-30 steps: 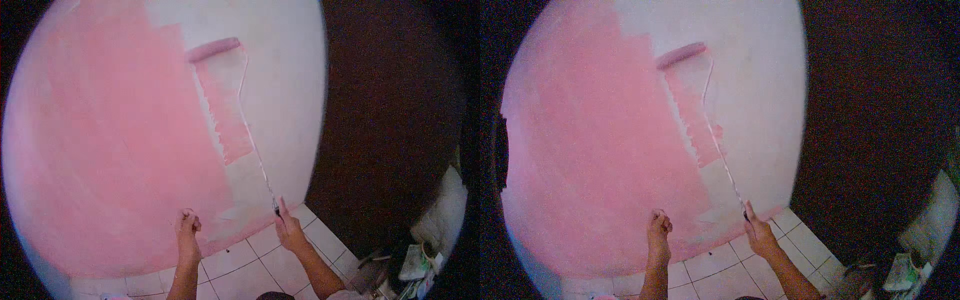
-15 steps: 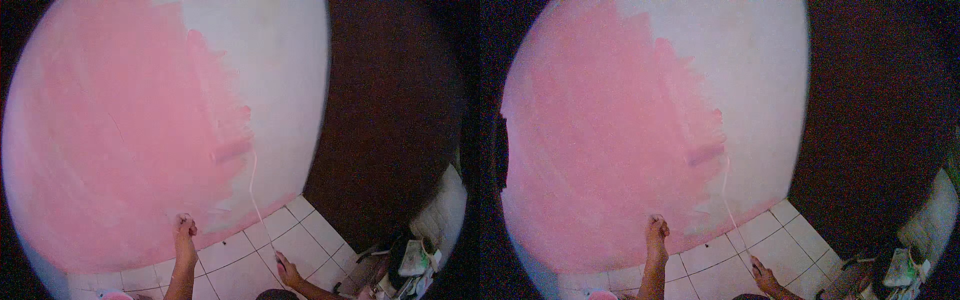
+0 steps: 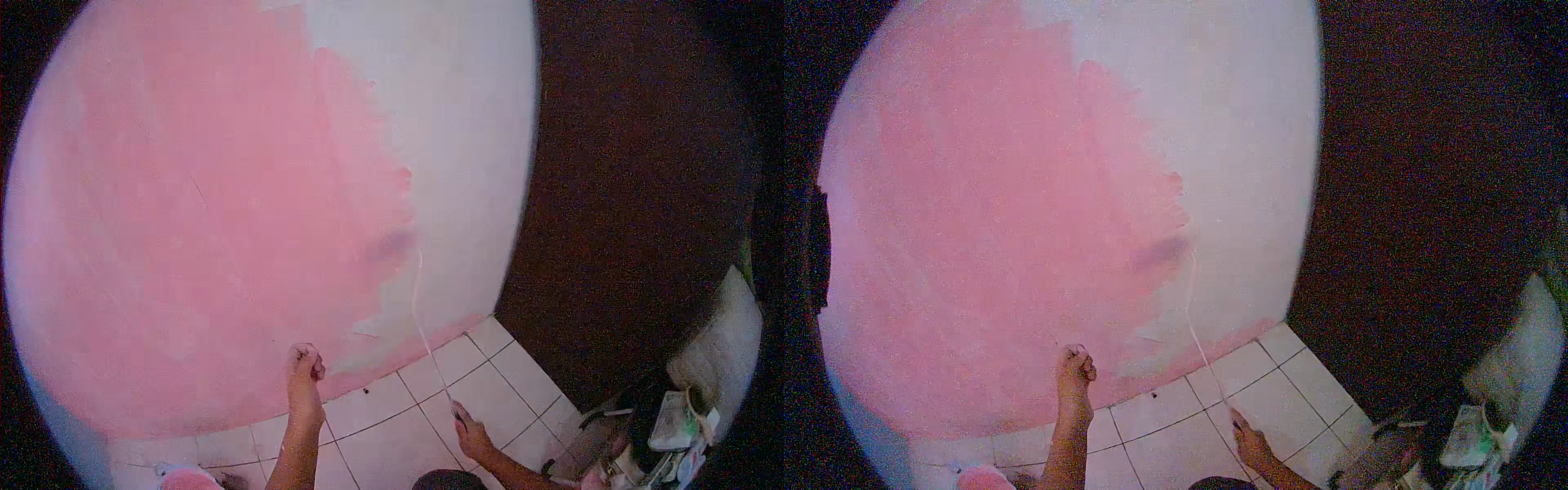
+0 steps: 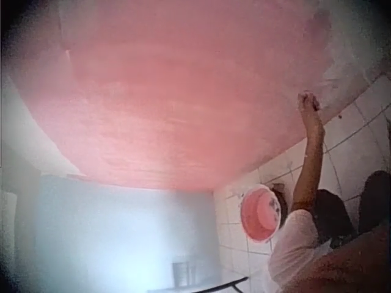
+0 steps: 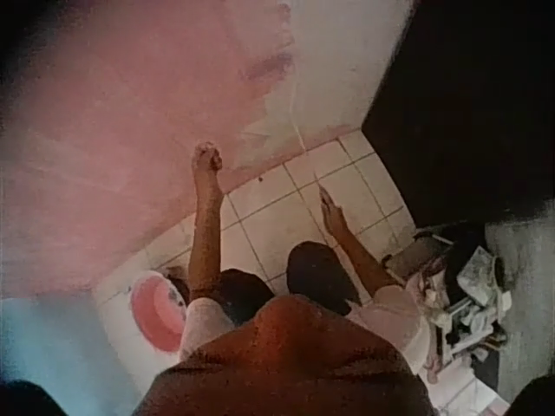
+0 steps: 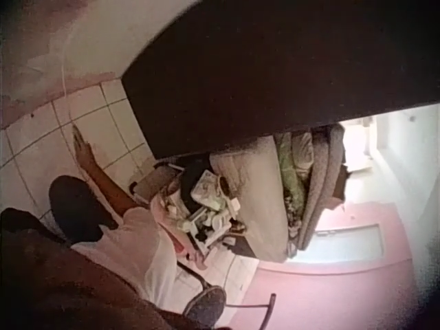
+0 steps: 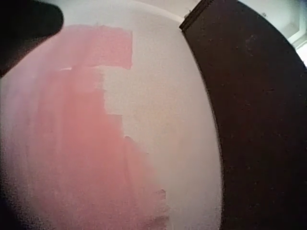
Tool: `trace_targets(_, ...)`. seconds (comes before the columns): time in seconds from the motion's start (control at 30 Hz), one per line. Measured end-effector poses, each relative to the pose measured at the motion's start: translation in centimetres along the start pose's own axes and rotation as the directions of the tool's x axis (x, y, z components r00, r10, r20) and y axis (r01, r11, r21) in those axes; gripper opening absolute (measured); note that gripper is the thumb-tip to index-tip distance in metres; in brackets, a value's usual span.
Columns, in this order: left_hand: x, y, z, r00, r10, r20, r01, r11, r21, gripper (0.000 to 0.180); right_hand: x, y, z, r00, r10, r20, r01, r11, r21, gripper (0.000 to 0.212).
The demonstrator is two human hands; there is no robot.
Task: The recorder is painting a white wall with pink paint using a roller.
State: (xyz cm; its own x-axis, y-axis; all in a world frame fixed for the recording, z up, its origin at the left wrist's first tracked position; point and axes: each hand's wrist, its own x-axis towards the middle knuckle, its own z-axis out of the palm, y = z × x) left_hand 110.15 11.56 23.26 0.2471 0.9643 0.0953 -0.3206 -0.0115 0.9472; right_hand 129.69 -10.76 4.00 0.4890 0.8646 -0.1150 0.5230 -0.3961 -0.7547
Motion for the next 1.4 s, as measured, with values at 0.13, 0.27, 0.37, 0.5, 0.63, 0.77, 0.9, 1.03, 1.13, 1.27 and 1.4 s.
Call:
trace_targets(0.13,-0.2,0.3,-0.2,1.0,-0.007,0.005,0.007,1.0,0.021,0.009,-3.0,6.4,1.3,0.996,-0.074,0.045,0.068,0.991,0.117,0.049)
trace_targets(0.27,0.0,1.3,0.7,0.999,0.031,0.015,-0.031,1.0,-0.001,0.007,0.0,-1.0,-1.5,0.952,-0.268,-0.145,0.272,0.962,0.004,0.048)
trace_targets(0.37,0.0,2.0,1.7,1.0,0.024,-0.004,-0.024,1.0,0.02,0.006,4.0,-10.8,-6.6,0.831,-0.443,-0.336,0.494,0.866,0.08,0.046)
trace_targets(0.5,-0.7,2.5,2.4,1.0,0.02,0.012,-0.02,1.0,-0.015,0.006,6.6,-17.9,-12.5,0.935,-0.285,-0.213,0.323,0.931,0.169,0.048)
trace_targets(0.63,-0.9,2.6,1.4,0.999,0.048,0.023,-0.047,0.998,-0.045,0.006,5.8,-13.3,-8.9,0.896,-0.346,-0.277,0.387,0.916,0.108,0.052)
trace_targets(0.77,-1.2,2.0,-0.4,0.998,0.029,-0.047,-0.027,0.998,0.054,0.006,0.1,-0.7,-1.0,0.991,-0.107,-0.085,0.099,0.991,-0.092,0.051)
trace_targets(0.9,-1.0,1.9,-0.9,0.998,-0.033,-0.053,0.036,0.998,0.053,0.006,-5.0,8.0,2.3,0.991,0.098,0.093,-0.083,0.985,-0.148,0.053)
trace_targets(1.03,-0.4,2.4,0.0,0.999,-0.015,-0.029,0.016,1.0,0.02,0.006,-4.3,4.8,2.1,1.0,-0.009,0.003,0.009,0.996,-0.087,0.052)
trace_targets(1.13,-0.5,2.4,1.1,1.0,-0.02,-0.024,0.022,0.998,0.059,0.005,-1.2,-3.1,0.2,0.943,-0.247,-0.224,0.258,0.966,0.02,0.053)
trace_targets(1.27,-1.4,2.1,1.8,0.999,0.013,0.029,-0.012,0.999,-0.052,0.006,4.9,-11.8,-5.1,0.944,-0.182,-0.275,0.251,0.937,0.244,0.052)
trace_targets(1.4,-1.9,2.5,0.2,0.999,0.029,0.026,-0.028,0.999,-0.028,0.006,6.6,-11.7,-5.1,0.904,-0.228,-0.363,0.332,0.907,0.259,0.053)
